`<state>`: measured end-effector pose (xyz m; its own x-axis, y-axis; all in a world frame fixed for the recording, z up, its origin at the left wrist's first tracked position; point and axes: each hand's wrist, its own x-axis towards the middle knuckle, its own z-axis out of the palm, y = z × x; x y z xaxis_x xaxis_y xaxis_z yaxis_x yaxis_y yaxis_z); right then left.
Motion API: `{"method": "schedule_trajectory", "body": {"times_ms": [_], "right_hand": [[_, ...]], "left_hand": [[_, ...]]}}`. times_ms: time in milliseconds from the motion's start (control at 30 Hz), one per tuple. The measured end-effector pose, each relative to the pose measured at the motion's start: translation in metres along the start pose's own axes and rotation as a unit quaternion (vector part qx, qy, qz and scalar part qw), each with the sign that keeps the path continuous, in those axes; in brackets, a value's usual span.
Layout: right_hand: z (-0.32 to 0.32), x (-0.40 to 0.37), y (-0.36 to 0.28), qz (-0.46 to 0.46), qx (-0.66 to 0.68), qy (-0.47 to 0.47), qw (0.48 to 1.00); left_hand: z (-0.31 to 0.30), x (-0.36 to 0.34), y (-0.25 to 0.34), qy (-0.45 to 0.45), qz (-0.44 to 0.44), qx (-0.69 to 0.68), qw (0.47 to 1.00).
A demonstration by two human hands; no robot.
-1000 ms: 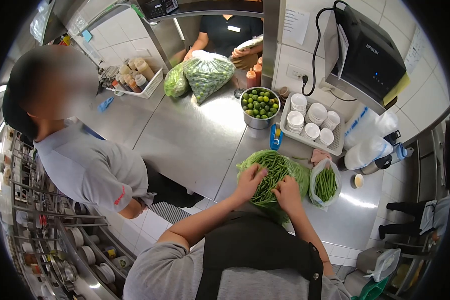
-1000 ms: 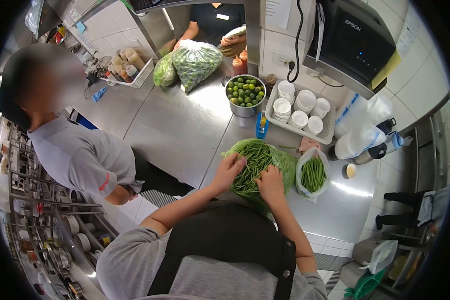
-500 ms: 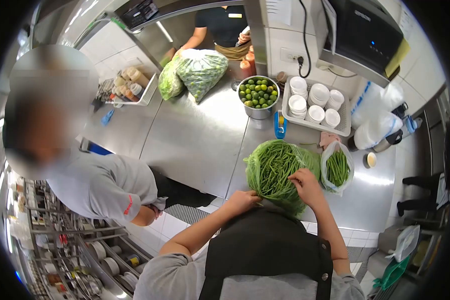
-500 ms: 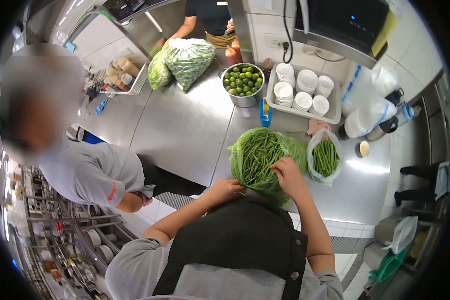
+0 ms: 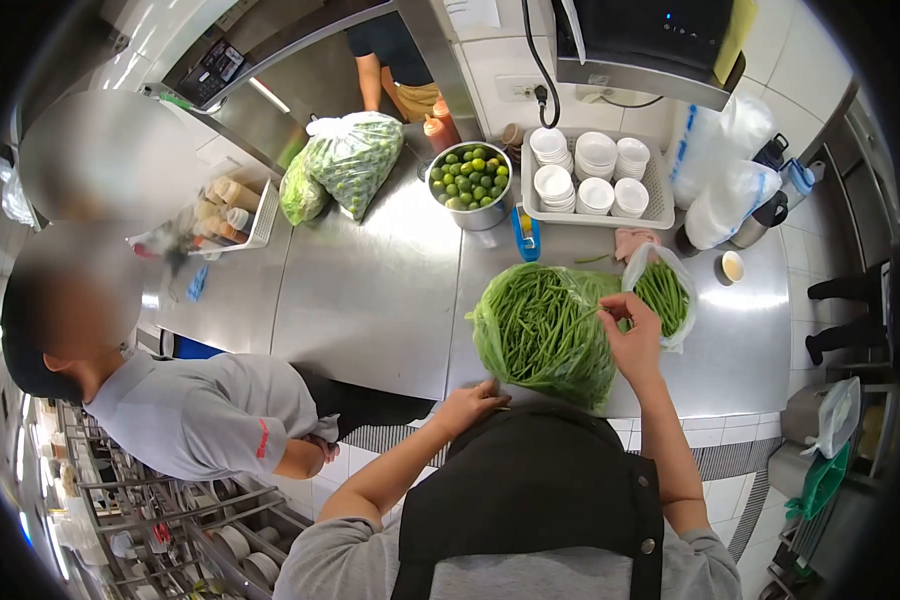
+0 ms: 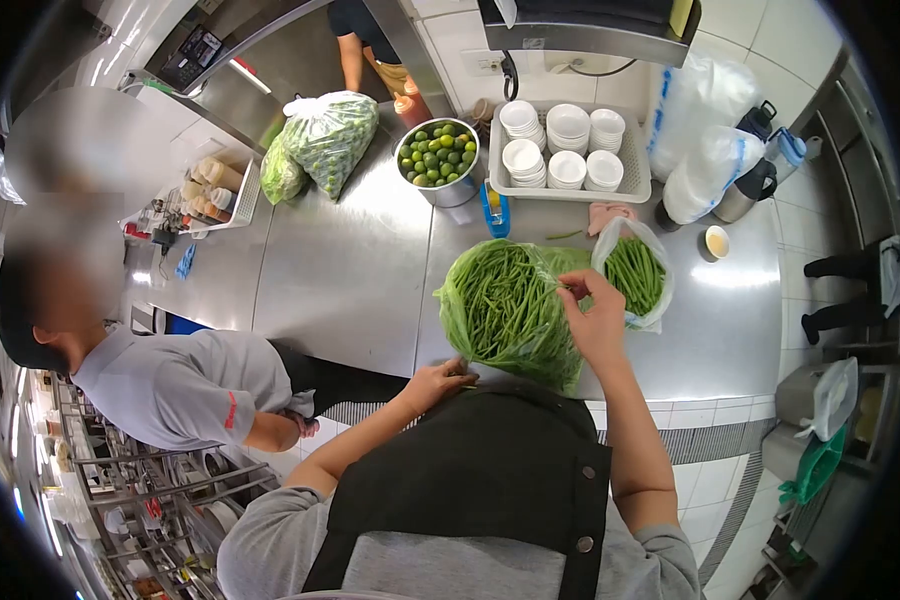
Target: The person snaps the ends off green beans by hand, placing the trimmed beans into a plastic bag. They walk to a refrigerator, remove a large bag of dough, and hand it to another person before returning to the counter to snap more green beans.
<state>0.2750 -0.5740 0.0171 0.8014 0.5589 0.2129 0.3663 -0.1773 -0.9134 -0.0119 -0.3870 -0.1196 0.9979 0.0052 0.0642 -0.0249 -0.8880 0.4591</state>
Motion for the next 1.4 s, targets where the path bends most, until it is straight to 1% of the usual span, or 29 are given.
{"method": "schedule_trajectory", "body": {"times_ms": [33, 67, 133, 233, 333, 433, 467, 567, 667, 700, 800, 833, 900, 933, 1000, 1033, 1100, 1133, 1167, 1200, 1300, 1400], "right_hand": [[-0.003, 0.000, 0.001, 0.020, 0.018, 0.002, 1.000], [-0.004, 0.000, 0.001, 0.039, 0.035, 0.004, 0.999], [-0.003, 0.000, 0.000, 0.023, 0.049, 0.002, 0.999], [0.002, -0.002, -0.007, -0.013, 0.045, -0.020, 0.999], [0.013, -0.002, -0.021, -0.051, 0.026, -0.075, 0.996], [0.023, -0.003, -0.039, -0.068, 0.014, -0.111, 0.991], [0.025, -0.003, -0.044, -0.068, 0.012, -0.118, 0.991], [0.026, -0.001, -0.048, -0.085, 0.009, -0.099, 0.991], [0.026, -0.003, -0.051, -0.032, 0.003, -0.095, 0.995], [0.026, -0.004, -0.053, -0.046, -0.010, -0.101, 0.994], [0.034, -0.013, -0.046, 0.025, 0.004, -0.110, 0.994], [0.035, -0.015, -0.040, 0.085, 0.076, -0.118, 0.986], [0.036, -0.019, -0.028, 0.200, 0.218, -0.132, 0.946], [0.037, -0.021, -0.029, 0.232, 0.269, -0.119, 0.927], [0.040, -0.024, -0.030, 0.291, 0.369, -0.093, 0.878], [0.041, -0.025, -0.026, 0.278, 0.318, -0.087, 0.902], [0.045, -0.029, -0.013, 0.249, 0.215, -0.071, 0.942], [0.047, -0.032, -0.012, 0.197, 0.126, -0.061, 0.970], [0.050, -0.035, -0.011, 0.142, 0.036, -0.051, 0.988], [0.053, -0.037, -0.011, 0.086, -0.055, -0.041, 0.994], [0.062, -0.036, -0.047, 0.144, 0.077, -0.124, 0.979], [0.071, -0.045, -0.056, 0.217, 0.253, -0.158, 0.930]], "left_hand": [[-0.002, 0.000, 0.000, 0.011, 0.003, -0.012, 1.000], [-0.004, 0.002, 0.002, 0.026, -0.015, -0.047, 0.998], [-0.008, 0.006, 0.006, 0.061, -0.052, -0.119, 0.990], [-0.053, 0.046, 0.042, 0.184, -0.070, -0.232, 0.953], [-0.090, 0.107, 0.078, 0.288, -0.047, -0.237, 0.927], [-0.100, 0.136, 0.091, 0.267, -0.057, -0.277, 0.921], [-0.097, 0.142, 0.089, 0.274, -0.064, -0.288, 0.915], [-0.092, 0.148, 0.080, 0.281, -0.075, -0.316, 0.903], [-0.093, 0.143, 0.076, 0.261, -0.065, -0.325, 0.907], [-0.094, 0.141, 0.075, 0.251, -0.062, -0.327, 0.909], [-0.094, 0.134, 0.068, 0.234, -0.043, -0.331, 0.913], [-0.093, 0.131, 0.066, 0.229, -0.035, -0.333, 0.914], [-0.094, 0.129, 0.065, 0.233, -0.010, -0.332, 0.914], [-0.098, 0.128, 0.065, 0.236, 0.002, -0.332, 0.914], [-0.109, 0.126, 0.066, 0.225, -0.014, -0.352, 0.908], [-0.115, 0.127, 0.065, 0.220, -0.022, -0.363, 0.905], [-0.118, 0.130, 0.060, 0.246, -0.039, -0.355, 0.901], [-0.120, 0.132, 0.058, 0.258, -0.047, -0.351, 0.899], [-0.124, 0.134, 0.057, 0.271, -0.050, -0.351, 0.895], [-0.126, 0.135, 0.055, 0.278, -0.050, -0.356, 0.891], [-0.130, 0.139, 0.052, 0.287, -0.057, -0.369, 0.882], [-0.133, 0.143, 0.052, 0.278, -0.065, -0.372, 0.883]]}}
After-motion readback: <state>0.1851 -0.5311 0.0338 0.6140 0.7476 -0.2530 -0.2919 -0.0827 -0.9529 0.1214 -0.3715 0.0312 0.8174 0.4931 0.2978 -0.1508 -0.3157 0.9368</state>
